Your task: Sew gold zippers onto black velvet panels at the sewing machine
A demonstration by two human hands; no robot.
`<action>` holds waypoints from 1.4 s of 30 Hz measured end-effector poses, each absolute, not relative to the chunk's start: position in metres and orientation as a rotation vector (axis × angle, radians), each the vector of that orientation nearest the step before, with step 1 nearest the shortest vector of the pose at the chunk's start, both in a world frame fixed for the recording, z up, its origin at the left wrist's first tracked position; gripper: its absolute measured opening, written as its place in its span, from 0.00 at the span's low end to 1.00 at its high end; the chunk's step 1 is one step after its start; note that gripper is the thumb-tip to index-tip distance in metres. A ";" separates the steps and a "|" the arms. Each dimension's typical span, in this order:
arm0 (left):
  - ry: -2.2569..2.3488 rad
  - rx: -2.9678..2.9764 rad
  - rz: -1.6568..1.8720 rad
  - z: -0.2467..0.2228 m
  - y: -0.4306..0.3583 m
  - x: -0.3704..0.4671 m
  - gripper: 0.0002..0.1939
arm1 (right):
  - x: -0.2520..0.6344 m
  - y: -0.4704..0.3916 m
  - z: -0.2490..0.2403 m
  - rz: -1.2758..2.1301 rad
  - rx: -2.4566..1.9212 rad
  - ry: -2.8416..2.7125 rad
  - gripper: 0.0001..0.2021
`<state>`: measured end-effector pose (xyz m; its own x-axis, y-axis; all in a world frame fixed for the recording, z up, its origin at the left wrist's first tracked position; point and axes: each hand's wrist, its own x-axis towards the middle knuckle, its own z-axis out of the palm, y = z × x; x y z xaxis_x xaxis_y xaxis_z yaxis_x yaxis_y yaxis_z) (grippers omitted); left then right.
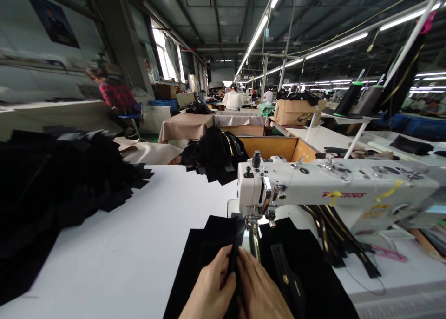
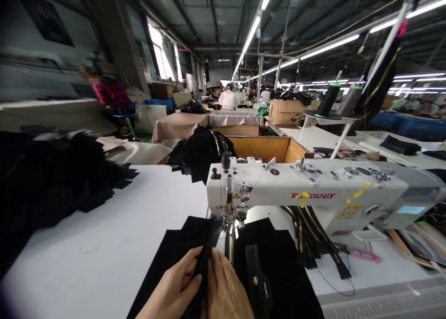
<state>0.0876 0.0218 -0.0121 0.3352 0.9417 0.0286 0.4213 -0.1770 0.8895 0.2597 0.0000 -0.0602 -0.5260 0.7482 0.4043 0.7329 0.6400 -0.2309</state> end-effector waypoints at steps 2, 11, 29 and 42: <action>1.187 1.753 0.795 -0.008 0.021 0.087 0.27 | 0.255 0.002 -0.073 -0.011 -1.143 -2.346 0.38; 1.185 1.847 0.422 0.022 0.033 0.084 0.34 | 0.240 0.001 -0.069 -0.090 -0.930 -2.391 0.18; 1.196 2.020 0.405 -0.013 0.023 0.117 0.36 | 0.301 0.024 0.003 0.237 -1.277 -2.300 0.22; 0.939 2.929 0.765 -0.014 0.048 0.102 0.20 | 0.310 0.015 -0.001 0.195 -1.271 -2.311 0.23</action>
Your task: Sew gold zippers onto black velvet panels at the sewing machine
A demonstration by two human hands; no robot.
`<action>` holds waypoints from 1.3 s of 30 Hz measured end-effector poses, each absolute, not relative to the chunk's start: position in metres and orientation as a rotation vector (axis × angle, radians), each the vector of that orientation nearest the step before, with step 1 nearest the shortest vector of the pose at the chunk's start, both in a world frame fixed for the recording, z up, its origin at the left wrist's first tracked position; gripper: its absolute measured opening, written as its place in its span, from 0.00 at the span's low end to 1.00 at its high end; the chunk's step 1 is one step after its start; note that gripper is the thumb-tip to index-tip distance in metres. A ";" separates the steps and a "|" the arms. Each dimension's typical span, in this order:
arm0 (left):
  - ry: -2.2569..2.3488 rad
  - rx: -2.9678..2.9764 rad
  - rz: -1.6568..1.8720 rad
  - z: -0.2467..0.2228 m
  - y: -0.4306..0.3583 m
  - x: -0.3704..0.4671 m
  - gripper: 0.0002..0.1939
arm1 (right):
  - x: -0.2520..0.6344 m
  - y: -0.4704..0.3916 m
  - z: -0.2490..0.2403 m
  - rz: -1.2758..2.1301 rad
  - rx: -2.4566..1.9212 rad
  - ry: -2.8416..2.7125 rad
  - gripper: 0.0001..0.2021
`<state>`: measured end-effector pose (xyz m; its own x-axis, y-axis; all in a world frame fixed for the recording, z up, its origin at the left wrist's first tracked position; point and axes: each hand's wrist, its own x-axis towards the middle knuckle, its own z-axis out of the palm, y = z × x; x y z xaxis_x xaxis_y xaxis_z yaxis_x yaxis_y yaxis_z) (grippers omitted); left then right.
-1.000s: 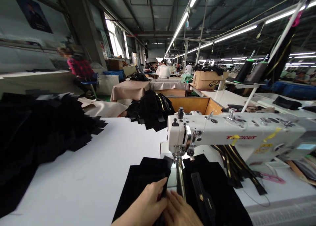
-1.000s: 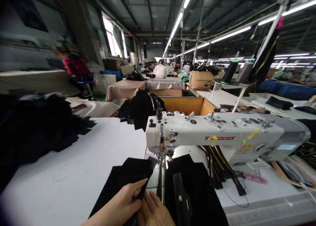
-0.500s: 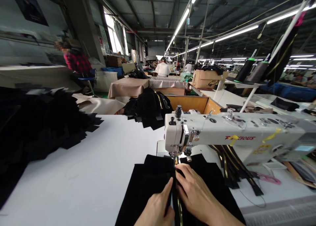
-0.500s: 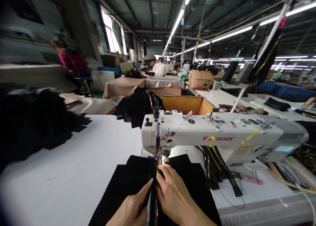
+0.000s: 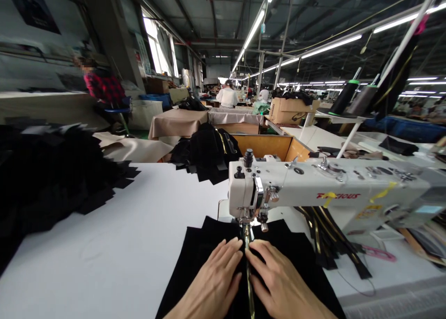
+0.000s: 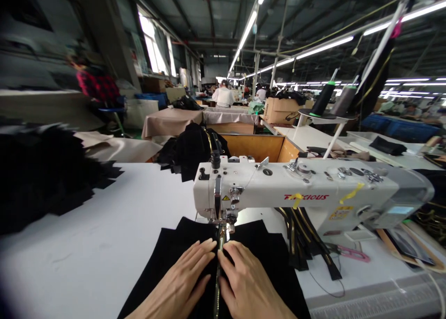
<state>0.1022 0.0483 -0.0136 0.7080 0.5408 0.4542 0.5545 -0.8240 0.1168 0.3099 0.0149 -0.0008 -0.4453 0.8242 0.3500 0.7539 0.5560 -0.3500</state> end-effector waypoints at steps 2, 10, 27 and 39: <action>-0.901 -2.824 -0.753 -0.019 0.049 0.100 0.22 | 0.310 0.015 -0.004 0.151 -1.236 -2.299 0.23; -0.873 -2.767 -0.653 -0.023 0.053 0.100 0.24 | 0.312 0.013 -0.009 0.000 -1.183 -2.272 0.21; -0.883 -2.755 -0.708 -0.026 0.050 0.099 0.28 | 0.310 0.012 -0.010 0.140 -1.215 -2.222 0.17; -0.872 -2.710 -0.700 -0.019 0.047 0.101 0.26 | 0.311 0.013 -0.013 0.142 -1.213 -2.222 0.17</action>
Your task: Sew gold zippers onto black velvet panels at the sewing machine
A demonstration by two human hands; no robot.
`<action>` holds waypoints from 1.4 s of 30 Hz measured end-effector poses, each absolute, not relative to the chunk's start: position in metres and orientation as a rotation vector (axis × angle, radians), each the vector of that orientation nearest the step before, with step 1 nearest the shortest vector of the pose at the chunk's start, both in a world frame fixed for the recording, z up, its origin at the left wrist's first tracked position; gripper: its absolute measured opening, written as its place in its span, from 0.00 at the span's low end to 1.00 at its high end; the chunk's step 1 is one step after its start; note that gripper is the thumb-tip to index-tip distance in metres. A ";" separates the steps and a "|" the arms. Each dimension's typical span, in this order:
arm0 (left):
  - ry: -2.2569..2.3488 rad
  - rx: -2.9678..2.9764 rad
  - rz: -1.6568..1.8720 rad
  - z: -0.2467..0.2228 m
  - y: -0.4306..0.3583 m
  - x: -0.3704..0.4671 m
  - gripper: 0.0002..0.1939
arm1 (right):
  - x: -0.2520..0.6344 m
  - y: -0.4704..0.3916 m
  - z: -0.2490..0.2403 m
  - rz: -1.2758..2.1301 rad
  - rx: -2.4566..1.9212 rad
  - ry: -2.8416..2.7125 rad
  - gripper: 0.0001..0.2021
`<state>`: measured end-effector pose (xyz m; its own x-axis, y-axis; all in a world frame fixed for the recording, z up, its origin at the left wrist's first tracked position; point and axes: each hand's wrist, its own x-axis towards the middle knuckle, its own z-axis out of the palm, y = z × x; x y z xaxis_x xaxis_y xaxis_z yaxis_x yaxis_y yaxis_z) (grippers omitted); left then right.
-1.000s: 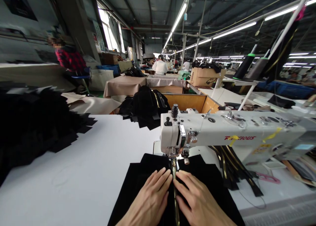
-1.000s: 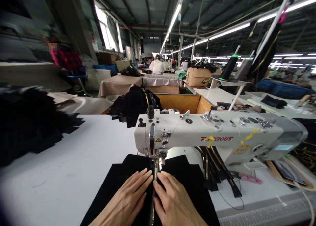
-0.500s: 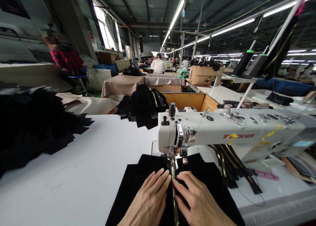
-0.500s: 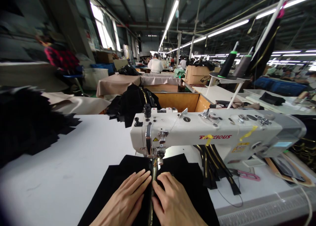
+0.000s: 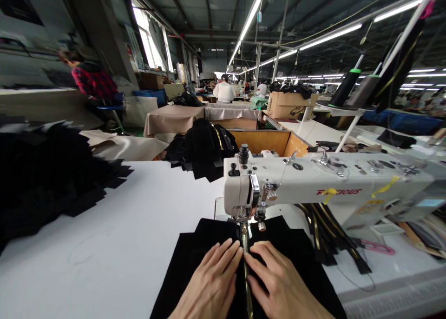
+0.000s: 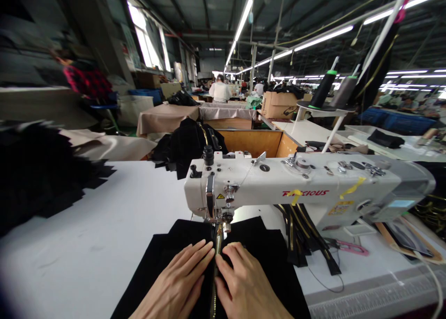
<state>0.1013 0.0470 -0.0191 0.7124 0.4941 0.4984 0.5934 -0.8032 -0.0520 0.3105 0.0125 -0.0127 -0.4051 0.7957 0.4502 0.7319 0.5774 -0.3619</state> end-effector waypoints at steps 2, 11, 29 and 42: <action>-0.876 -2.702 -0.683 -0.020 0.047 0.102 0.26 | 0.310 0.012 -0.012 0.133 -1.209 -2.217 0.17; -0.862 -2.722 -0.612 -0.020 0.048 0.100 0.28 | 0.309 0.015 -0.010 0.138 -1.215 -2.236 0.19; -0.896 -2.743 -0.554 -0.013 0.046 0.103 0.26 | 0.303 0.040 -0.010 0.018 -1.359 -2.265 0.21; -0.980 -2.788 -0.619 -0.010 0.068 0.104 0.24 | 0.303 0.068 -0.014 0.017 -1.446 -2.218 0.17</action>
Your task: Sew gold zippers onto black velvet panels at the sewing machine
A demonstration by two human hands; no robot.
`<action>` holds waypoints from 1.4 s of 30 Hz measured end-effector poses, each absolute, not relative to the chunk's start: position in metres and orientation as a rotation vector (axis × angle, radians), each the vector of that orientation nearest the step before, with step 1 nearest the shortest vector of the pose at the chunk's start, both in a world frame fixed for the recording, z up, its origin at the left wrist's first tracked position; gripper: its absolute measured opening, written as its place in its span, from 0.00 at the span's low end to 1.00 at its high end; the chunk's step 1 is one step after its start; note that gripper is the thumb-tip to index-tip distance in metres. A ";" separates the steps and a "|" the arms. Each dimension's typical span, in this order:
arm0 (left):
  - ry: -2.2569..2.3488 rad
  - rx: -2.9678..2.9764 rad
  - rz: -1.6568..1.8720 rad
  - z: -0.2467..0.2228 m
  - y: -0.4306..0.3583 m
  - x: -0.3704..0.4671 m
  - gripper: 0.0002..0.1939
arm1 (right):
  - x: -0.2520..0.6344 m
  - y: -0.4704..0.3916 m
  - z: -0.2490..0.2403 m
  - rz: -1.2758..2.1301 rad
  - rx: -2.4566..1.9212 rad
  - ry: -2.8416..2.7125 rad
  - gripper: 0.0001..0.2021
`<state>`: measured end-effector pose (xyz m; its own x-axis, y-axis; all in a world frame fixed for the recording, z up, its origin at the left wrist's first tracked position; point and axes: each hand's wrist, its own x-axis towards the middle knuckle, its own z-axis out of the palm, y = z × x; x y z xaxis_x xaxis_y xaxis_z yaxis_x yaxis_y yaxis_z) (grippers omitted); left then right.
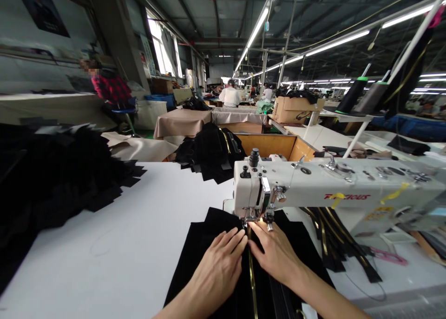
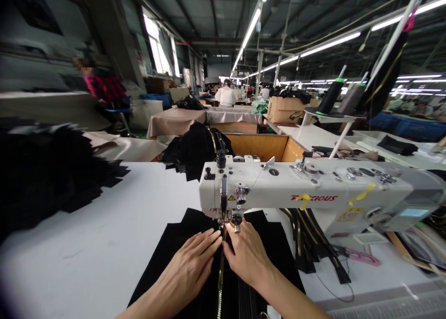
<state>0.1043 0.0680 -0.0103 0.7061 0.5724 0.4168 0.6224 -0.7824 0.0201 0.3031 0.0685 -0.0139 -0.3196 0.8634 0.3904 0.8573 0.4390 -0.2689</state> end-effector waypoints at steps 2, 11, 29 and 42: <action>-0.991 -2.789 -0.624 -0.011 0.069 0.104 0.24 | 0.304 0.068 -0.011 0.058 -1.447 -2.225 0.17; -0.994 -2.819 -0.677 -0.011 0.069 0.103 0.29 | 0.309 0.024 -0.003 0.198 -1.291 -2.250 0.25; -1.014 -2.826 -0.657 -0.012 0.074 0.101 0.27 | 0.306 0.027 -0.007 0.204 -1.287 -2.279 0.28; -1.043 -2.874 -0.620 -0.015 0.079 0.102 0.30 | 0.304 0.032 -0.009 0.204 -1.312 -2.290 0.27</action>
